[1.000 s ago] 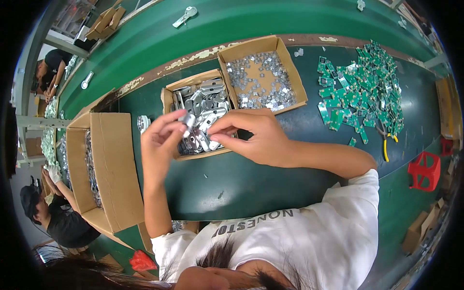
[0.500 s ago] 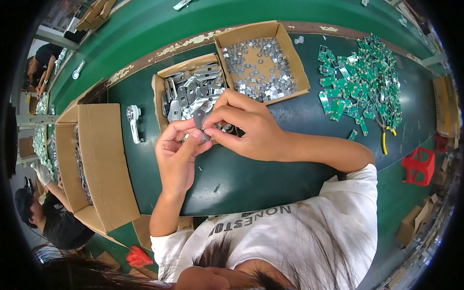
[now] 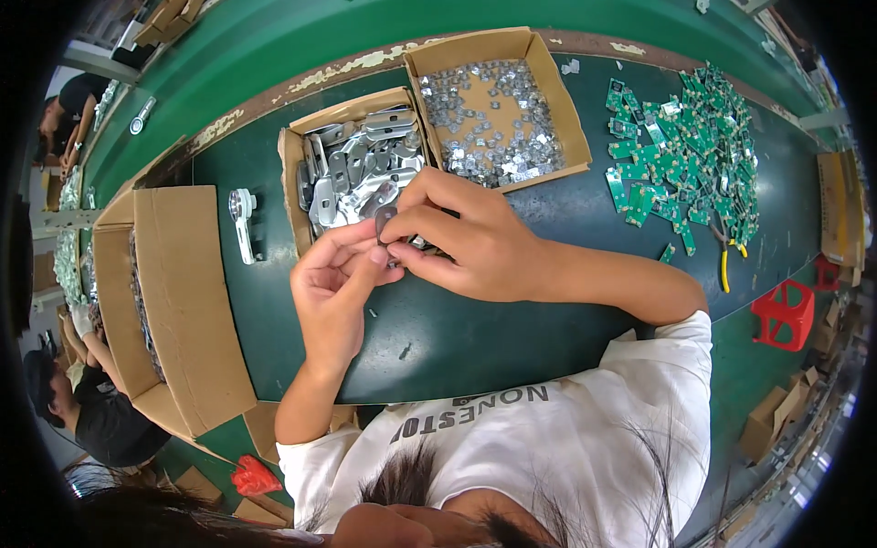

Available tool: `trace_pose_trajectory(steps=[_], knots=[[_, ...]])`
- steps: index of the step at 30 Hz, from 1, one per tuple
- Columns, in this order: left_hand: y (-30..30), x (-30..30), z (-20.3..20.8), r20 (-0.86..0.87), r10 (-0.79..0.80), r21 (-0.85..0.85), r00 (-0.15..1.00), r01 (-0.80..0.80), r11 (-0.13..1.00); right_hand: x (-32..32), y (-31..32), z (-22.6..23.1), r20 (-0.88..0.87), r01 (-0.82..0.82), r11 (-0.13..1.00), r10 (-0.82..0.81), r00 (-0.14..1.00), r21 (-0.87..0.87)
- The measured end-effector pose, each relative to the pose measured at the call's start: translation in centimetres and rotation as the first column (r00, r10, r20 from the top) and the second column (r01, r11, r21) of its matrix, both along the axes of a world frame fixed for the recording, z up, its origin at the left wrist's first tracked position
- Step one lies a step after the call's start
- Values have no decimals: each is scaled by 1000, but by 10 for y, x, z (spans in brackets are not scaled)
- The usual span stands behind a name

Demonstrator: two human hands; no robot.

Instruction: The person assembles small electronic components by attaching metal plates to plastic housings and managing PCB boards on a production line. The person uses pliers to attach the metal plates.

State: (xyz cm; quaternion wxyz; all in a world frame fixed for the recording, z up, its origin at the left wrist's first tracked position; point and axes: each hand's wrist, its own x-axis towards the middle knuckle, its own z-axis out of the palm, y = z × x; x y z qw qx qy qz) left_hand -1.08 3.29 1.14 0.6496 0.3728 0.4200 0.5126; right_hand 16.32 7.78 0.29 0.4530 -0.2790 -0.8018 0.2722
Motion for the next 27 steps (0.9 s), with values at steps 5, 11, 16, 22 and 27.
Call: trace_pose_trajectory(steps=[5, 11, 16, 22, 27], knots=[[2, -5, -2, -257, -64, 193, 964, 116, 974, 5, 3, 11, -23, -23, 997, 21, 1000, -73], [0, 3, 4, -291, 56, 243, 955, 17, 970, 7, 6, 19, 39, -119, 956, 134, 990, -269], [-2, -3, -7, -489, 180, 431, 853, 57, 901, 10, 12, 20, 13, -203, 888, 228, 973, -413], [-1, 1, 3, -266, 64, 184, 962, -14, 983, 11, 8, 24, 1, -175, 856, 201, 980, -486], [0, -3, 0, -283, 13, 187, 959, 42, 982, 9, 10, 21, -33, -208, 867, 217, 976, -454]])
